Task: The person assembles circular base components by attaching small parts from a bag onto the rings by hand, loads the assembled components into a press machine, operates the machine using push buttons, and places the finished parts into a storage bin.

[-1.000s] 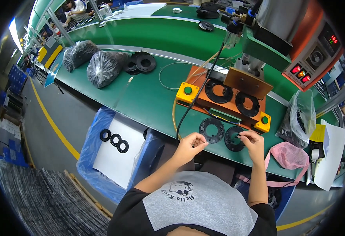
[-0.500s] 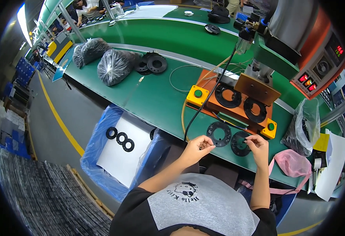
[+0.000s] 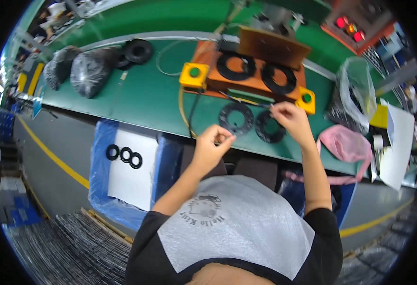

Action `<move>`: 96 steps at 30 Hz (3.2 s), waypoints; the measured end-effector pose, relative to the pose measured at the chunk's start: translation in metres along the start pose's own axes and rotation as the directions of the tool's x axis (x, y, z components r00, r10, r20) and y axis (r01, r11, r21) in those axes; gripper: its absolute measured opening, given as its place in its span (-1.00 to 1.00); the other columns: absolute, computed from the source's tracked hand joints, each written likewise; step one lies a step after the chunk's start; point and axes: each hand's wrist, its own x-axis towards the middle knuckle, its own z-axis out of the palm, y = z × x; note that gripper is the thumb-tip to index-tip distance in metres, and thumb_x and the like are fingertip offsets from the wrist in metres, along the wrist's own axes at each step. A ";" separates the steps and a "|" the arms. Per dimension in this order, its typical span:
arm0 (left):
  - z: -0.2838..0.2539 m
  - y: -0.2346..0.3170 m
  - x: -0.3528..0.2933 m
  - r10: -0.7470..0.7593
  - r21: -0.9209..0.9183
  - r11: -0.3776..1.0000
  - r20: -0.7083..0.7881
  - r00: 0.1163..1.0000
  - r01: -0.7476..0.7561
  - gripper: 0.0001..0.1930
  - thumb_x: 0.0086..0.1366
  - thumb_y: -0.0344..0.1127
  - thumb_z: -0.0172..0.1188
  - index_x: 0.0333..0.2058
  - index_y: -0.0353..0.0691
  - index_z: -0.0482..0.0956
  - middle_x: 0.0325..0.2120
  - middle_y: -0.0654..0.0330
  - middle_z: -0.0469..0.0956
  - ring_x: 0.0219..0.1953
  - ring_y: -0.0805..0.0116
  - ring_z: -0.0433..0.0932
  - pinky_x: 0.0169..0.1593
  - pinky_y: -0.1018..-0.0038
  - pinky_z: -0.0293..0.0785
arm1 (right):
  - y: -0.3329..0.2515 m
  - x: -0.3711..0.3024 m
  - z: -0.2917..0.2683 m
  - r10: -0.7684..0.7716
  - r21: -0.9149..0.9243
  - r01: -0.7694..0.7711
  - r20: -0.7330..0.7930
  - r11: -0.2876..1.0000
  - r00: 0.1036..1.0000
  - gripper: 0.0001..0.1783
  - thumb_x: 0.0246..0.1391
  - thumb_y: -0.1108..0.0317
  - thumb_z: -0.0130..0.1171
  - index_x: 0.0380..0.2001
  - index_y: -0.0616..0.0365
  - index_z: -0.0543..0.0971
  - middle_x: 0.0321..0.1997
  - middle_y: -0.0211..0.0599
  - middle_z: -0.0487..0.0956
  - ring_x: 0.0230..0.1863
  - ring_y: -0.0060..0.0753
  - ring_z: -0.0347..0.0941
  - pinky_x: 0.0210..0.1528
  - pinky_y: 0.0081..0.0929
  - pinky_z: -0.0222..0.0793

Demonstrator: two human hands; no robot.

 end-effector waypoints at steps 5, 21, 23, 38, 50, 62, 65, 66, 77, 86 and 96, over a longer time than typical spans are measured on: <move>0.020 0.006 0.018 0.311 0.361 0.874 0.098 0.945 -0.325 -0.86 -0.03 -0.45 0.29 -0.55 -0.24 0.46 -0.67 0.30 0.29 -0.51 0.41 0.30 -0.31 0.50 0.25 | 0.000 0.022 0.000 -0.029 -0.263 0.044 0.061 0.964 0.998 -0.88 -0.13 0.50 0.14 -0.45 0.30 0.56 -0.48 -0.20 0.56 -0.46 -0.42 0.51 -0.35 -0.55 0.40; 0.076 -0.024 0.041 0.431 0.666 0.654 0.063 0.900 -0.360 -0.85 -0.06 -0.36 0.28 -0.55 -0.14 0.45 -0.57 0.30 0.40 -0.37 0.25 0.35 -0.21 0.34 0.13 | 0.022 0.024 0.005 -0.329 -0.482 0.541 0.457 0.690 0.826 -0.88 -0.24 0.47 0.17 -0.50 0.16 0.57 -0.51 -0.27 0.47 -0.40 -0.18 0.44 -0.36 -0.34 0.37; 0.077 -0.025 0.042 0.406 0.702 0.629 0.071 0.911 -0.334 -0.85 -0.06 -0.36 0.28 -0.54 -0.14 0.45 -0.55 0.29 0.42 -0.35 0.24 0.36 -0.20 0.33 0.13 | 0.025 0.025 0.007 -0.297 -0.540 0.562 0.501 0.626 0.813 -0.86 -0.27 0.44 0.18 -0.50 0.12 0.58 -0.52 -0.30 0.46 -0.41 -0.20 0.43 -0.38 -0.34 0.37; 0.068 -0.031 0.040 0.421 0.736 0.607 0.023 0.907 -0.301 -0.84 -0.12 -0.38 0.26 -0.57 -0.13 0.42 -0.56 0.26 0.39 -0.37 0.26 0.34 -0.25 0.33 0.14 | 0.020 0.026 0.009 -0.385 -0.531 0.676 0.562 0.512 0.732 -0.87 -0.33 0.43 0.20 -0.56 0.10 0.57 -0.56 -0.32 0.42 -0.43 -0.25 0.43 -0.39 -0.36 0.37; 0.068 -0.027 0.041 0.365 0.732 0.632 0.010 0.931 -0.255 -0.76 -0.12 -0.36 0.26 -0.46 -0.15 0.39 -0.54 0.25 0.42 -0.37 0.24 0.34 -0.22 0.32 0.10 | 0.019 0.028 0.007 -0.312 -0.532 0.644 0.584 0.550 0.749 -0.89 -0.34 0.43 0.21 -0.57 0.10 0.57 -0.59 -0.35 0.41 -0.45 -0.25 0.43 -0.40 -0.35 0.38; 0.069 -0.023 0.039 0.312 0.744 0.635 -0.001 0.950 -0.208 -0.65 -0.07 -0.29 0.27 -0.30 -0.19 0.36 -0.43 0.19 0.51 -0.31 0.22 0.39 -0.19 0.31 0.11 | 0.016 0.029 0.007 -0.302 -0.509 0.685 0.640 0.522 0.706 -0.92 -0.32 0.44 0.19 -0.60 0.10 0.56 -0.56 -0.34 0.41 -0.43 -0.25 0.43 -0.38 -0.34 0.38; 0.068 -0.022 0.039 0.304 0.749 0.630 0.003 0.953 -0.204 -0.64 -0.08 -0.29 0.27 -0.29 -0.19 0.37 -0.43 0.19 0.51 -0.30 0.22 0.39 -0.18 0.31 0.11 | 0.014 0.029 0.006 -0.308 -0.498 0.687 0.641 0.530 0.703 -0.92 -0.31 0.44 0.19 -0.59 0.11 0.55 -0.56 -0.34 0.41 -0.43 -0.26 0.43 -0.37 -0.34 0.38; 0.068 -0.022 0.039 0.303 0.748 0.631 0.004 0.953 -0.204 -0.64 -0.08 -0.29 0.27 -0.28 -0.19 0.37 -0.43 0.19 0.51 -0.30 0.22 0.39 -0.17 0.31 0.11 | 0.016 0.030 0.007 -0.309 -0.497 0.688 0.642 0.530 0.702 -0.92 -0.31 0.44 0.19 -0.59 0.11 0.55 -0.56 -0.34 0.41 -0.43 -0.26 0.43 -0.37 -0.34 0.38; 0.065 -0.015 0.047 0.235 0.729 0.662 0.020 0.972 -0.175 -0.58 -0.06 -0.27 0.26 -0.22 -0.20 0.33 -0.39 0.14 0.52 -0.25 0.15 0.40 -0.14 0.26 0.11 | 0.005 0.024 0.001 -0.275 -0.548 0.471 0.403 0.691 0.873 -0.78 -0.19 0.38 0.19 -0.40 0.19 0.48 -0.43 -0.17 0.49 -0.33 -0.06 0.43 -0.27 -0.26 0.36; 0.068 -0.022 0.037 0.233 0.770 0.611 0.045 0.971 -0.182 -0.60 0.02 -0.20 0.25 -0.20 -0.22 0.35 -0.37 0.12 0.51 -0.28 0.13 0.41 -0.18 0.26 0.12 | 0.027 -0.024 0.030 -0.245 -0.611 0.306 0.185 0.730 0.952 -0.71 -0.23 0.29 0.26 -0.40 0.19 0.49 -0.36 -0.22 0.44 -0.22 -0.17 0.38 -0.17 -0.33 0.31; 0.071 -0.021 0.045 0.232 0.792 0.581 0.059 0.971 -0.187 -0.68 0.05 -0.19 0.21 -0.24 -0.16 0.41 -0.39 0.16 0.54 -0.27 0.17 0.41 -0.18 0.25 0.14 | 0.031 -0.026 0.037 -0.202 -0.654 0.162 0.014 0.739 0.979 -0.75 -0.20 0.32 0.21 -0.42 0.21 0.46 -0.38 -0.16 0.44 -0.25 -0.09 0.39 -0.17 -0.25 0.32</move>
